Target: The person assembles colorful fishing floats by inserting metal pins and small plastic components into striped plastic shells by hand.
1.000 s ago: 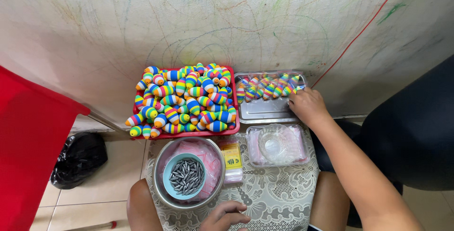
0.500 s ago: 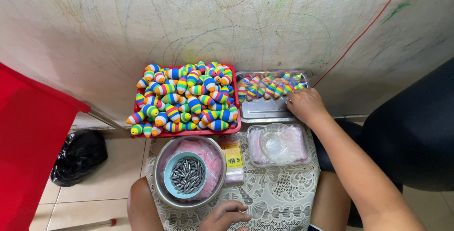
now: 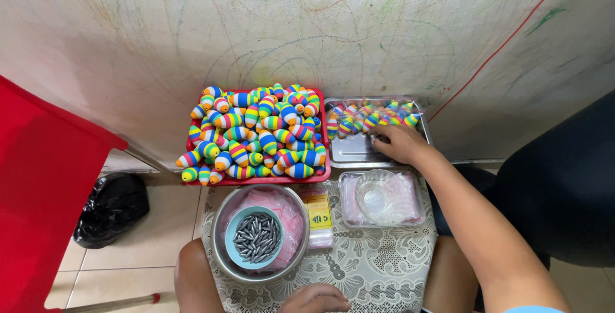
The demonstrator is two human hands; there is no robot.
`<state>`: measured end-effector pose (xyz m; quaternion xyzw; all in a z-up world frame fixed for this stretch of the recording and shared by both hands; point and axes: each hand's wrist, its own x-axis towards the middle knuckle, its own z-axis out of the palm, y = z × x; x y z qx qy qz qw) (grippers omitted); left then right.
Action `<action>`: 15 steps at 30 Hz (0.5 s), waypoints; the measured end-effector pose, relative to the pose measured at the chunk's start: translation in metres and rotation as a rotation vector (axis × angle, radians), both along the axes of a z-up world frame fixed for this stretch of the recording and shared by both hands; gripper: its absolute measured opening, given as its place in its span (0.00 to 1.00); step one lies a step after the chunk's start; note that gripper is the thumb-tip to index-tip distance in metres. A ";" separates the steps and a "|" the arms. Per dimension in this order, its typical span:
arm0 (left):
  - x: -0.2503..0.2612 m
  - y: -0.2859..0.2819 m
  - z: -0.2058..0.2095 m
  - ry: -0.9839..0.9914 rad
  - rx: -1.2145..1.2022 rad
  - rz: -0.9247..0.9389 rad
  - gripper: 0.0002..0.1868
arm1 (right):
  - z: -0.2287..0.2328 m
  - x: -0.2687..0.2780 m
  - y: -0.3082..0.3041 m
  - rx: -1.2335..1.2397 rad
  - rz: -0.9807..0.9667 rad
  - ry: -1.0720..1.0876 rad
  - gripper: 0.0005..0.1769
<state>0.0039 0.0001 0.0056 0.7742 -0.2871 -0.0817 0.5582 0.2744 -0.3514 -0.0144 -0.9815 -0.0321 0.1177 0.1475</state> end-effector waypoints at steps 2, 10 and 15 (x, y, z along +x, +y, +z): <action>-0.001 -0.007 0.001 -0.019 -0.013 0.054 0.08 | 0.002 0.003 0.000 -0.007 0.003 -0.005 0.26; -0.001 -0.005 -0.006 -0.014 0.016 0.035 0.09 | 0.004 0.002 0.005 -0.039 -0.011 0.013 0.26; -0.001 -0.002 -0.014 -0.003 0.016 0.048 0.06 | 0.020 0.000 0.023 -0.080 0.057 0.027 0.21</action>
